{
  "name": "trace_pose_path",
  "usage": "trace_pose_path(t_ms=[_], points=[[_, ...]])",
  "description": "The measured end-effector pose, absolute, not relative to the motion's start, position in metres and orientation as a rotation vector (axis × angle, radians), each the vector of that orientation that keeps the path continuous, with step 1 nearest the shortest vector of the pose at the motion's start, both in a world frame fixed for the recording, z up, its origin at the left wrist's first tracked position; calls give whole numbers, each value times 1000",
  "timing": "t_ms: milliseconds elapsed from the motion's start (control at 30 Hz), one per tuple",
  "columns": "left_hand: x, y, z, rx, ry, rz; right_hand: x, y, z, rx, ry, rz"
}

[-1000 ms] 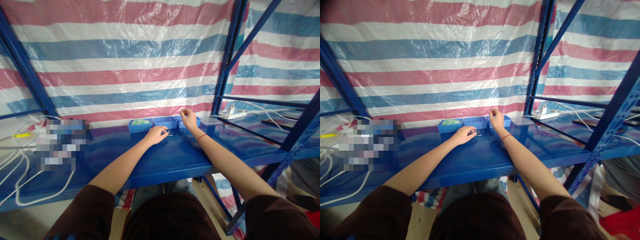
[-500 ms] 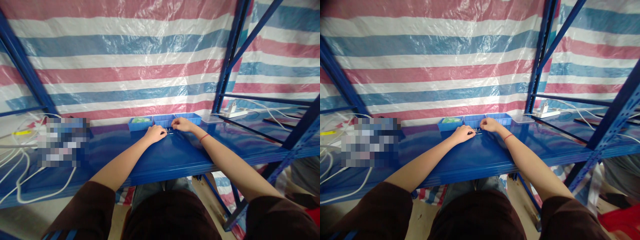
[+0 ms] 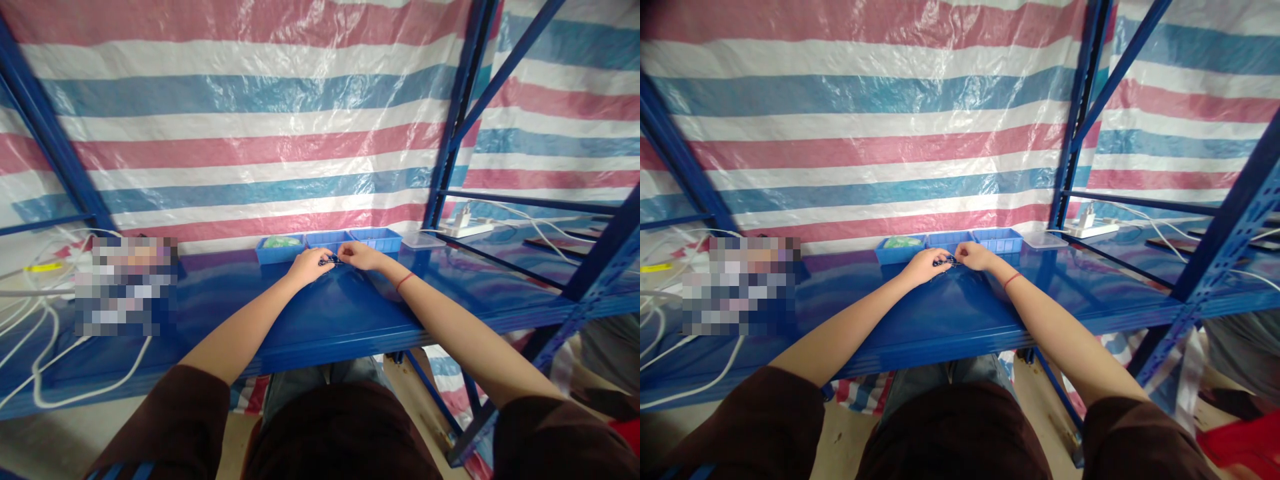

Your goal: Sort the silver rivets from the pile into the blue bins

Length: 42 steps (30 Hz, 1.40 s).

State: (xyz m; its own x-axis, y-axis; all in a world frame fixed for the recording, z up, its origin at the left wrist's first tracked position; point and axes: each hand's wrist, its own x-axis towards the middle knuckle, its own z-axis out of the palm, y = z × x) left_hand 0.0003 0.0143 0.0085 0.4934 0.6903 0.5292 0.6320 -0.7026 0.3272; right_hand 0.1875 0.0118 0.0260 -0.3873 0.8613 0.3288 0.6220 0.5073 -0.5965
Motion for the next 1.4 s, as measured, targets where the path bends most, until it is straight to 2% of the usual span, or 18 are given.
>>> trace_pose_path(t_ms=[267,700,1033,1400], points=[[7,11,12,2316,1008,1222,180,5,30,-1049,-2042,743],[8,3,20,2277,985,1318,180,-11,39,-1162,-2054,1024],[7,3,23,2277,956,1427,184,0,38,-1040,-1936,737],[6,7,21,2261,1003,1415,183,-2,45,-964,-1778,665]])
